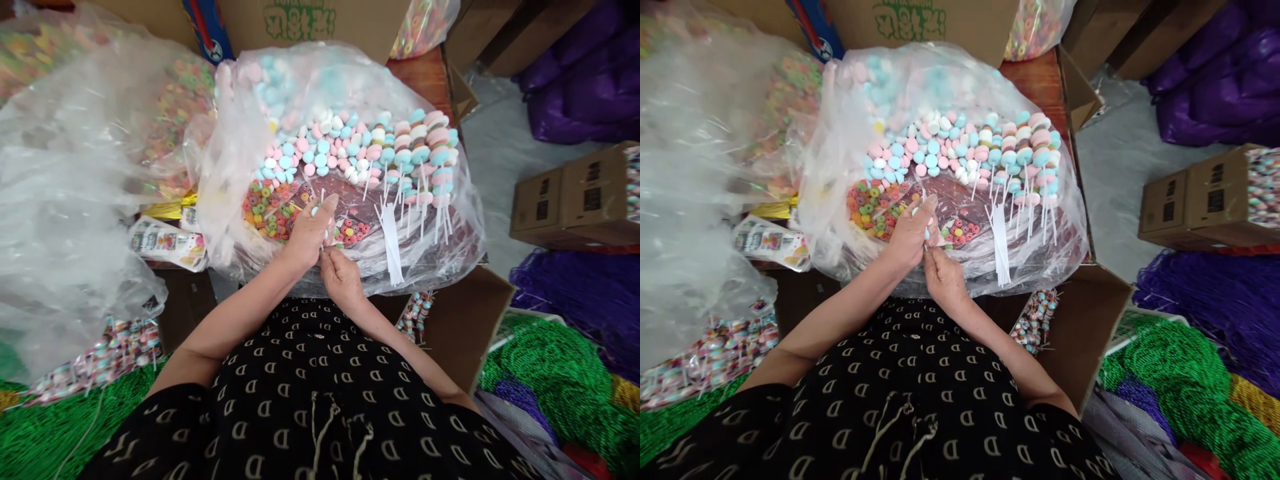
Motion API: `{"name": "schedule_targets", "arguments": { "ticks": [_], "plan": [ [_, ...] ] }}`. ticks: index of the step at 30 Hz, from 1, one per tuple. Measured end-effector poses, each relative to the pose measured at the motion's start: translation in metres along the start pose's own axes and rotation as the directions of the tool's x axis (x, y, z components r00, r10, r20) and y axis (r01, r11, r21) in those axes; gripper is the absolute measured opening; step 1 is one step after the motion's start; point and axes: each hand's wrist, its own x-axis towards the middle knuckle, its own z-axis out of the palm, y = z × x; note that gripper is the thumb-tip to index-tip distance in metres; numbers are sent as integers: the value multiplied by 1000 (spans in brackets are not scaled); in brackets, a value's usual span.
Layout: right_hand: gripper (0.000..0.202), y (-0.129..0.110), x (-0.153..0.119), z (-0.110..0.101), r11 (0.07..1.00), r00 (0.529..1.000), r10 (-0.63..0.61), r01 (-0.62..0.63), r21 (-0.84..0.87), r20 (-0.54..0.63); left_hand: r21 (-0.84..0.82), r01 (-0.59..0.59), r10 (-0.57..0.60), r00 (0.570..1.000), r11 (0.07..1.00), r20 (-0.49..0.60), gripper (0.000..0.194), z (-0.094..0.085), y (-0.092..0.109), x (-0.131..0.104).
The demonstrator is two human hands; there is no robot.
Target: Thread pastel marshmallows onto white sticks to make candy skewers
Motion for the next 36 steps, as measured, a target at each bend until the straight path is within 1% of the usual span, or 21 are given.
{"name": "schedule_targets", "arguments": {
  "ticks": [2, 4, 7, 10, 13, 17, 20, 22, 24, 26, 28, 30, 32, 33, 36],
  "plan": [
    [28, 0, 0, 0, 999, 1000, 29, -29, 38, 1, -2, 18, -18, 999, 1000, 41, 57, -2, 4, -2],
    [28, 0, 1, -1, 995, 998, 61, -61, 80, 7, -3, 51, -50, 997, 999, 64, 61, -3, 10, -5],
    [28, 1, 1, -1, 989, 996, 84, -84, 124, 6, -15, 75, -74, 996, 997, 53, 67, -2, 14, -7],
    [29, 1, 0, 0, 988, 996, 85, -84, 131, -1, -12, 31, -30, 999, 999, 25, 63, 0, 10, -6],
    [32, 2, 0, 1, 993, 999, 50, -49, 109, -5, 9, -10, 10, 1000, 1000, -5, 60, 1, 3, -4],
    [31, 1, 1, 1, 996, 1000, 15, -14, 90, -3, 3, -43, 43, 999, 999, -12, 61, 1, -1, -3],
    [32, 1, 1, 0, 995, 1000, 27, -27, 93, 8, -19, -49, 50, 998, 999, 38, 64, -1, 1, -4],
    [31, 1, 1, -1, 994, 999, 50, -51, 97, 10, -31, -13, 16, 996, 999, 93, 62, -2, 3, -4],
    [28, 0, 1, -3, 993, 998, 66, -66, 95, 10, -22, 24, -21, 994, 999, 110, 56, -3, 4, -3],
    [26, -1, 1, -5, 994, 998, 64, -65, 91, 18, 4, 35, -35, 997, 999, 71, 51, -3, 3, -1],
    [24, -4, 1, -7, 993, 998, 62, -64, 95, 29, 26, 33, -34, 999, 999, 32, 51, -3, 2, 0],
    [25, -7, 2, -9, 990, 995, 84, -89, 113, 53, 30, 22, -23, 999, 999, 30, 49, -2, 2, 0],
    [26, -11, 3, -11, 983, 991, 110, -119, 137, 71, 37, 4, -6, 998, 999, 55, 46, -3, 2, -1],
    [26, -12, 4, -12, 980, 990, 118, -129, 148, 78, 49, -3, -1, 997, 999, 75, 48, -5, 2, -2],
    [25, -15, 7, -17, 973, 988, 135, -146, 180, 72, 123, -9, -13, 984, 992, 175, 65, -11, 3, -1]
  ]
}}
